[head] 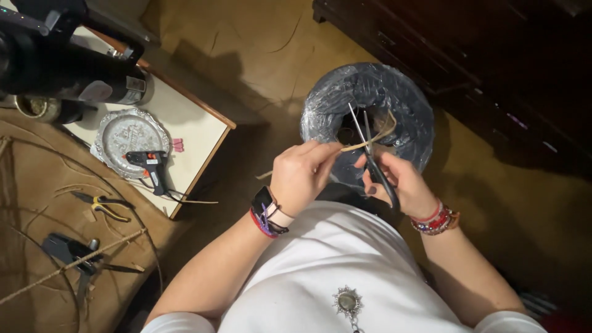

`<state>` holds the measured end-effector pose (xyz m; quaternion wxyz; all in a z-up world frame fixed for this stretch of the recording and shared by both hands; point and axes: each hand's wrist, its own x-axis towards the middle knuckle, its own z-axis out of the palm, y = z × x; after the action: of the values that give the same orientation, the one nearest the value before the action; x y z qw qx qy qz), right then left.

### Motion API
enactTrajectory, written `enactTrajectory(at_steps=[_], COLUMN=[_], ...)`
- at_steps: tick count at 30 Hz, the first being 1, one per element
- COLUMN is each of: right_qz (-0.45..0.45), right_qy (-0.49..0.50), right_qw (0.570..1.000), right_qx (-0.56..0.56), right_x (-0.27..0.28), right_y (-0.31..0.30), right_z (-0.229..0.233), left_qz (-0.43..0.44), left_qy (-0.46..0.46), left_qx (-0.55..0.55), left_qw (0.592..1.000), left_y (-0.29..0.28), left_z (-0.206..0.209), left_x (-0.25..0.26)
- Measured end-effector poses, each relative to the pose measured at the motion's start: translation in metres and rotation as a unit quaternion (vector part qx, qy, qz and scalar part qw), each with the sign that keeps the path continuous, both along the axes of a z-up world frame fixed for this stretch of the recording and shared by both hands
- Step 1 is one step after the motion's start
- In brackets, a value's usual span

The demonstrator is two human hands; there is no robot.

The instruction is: Weaving rattan sticks into a lampshade frame and securing them with hot glue

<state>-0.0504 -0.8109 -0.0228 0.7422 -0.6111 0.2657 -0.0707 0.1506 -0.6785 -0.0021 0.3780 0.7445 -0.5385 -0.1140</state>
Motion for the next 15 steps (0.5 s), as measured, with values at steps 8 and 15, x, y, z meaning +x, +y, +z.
enactTrajectory(at_steps=[8, 15], right_qz=[-0.059, -0.068], right_qy=[0.051, 0.088], right_qw=[0.995, 0.992], right_qx=[-0.061, -0.062], right_x=[-0.002, -0.022], right_y=[0.002, -0.007], right_z=[-0.007, -0.027], left_qz=[0.007, -0.017], left_qy=[0.149, 0.153], left_qx=[0.016, 0.030], left_qw=[0.989, 0.988], left_y=[-0.016, -0.028], left_z=[-0.001, -0.016], left_x=[-0.005, -0.006])
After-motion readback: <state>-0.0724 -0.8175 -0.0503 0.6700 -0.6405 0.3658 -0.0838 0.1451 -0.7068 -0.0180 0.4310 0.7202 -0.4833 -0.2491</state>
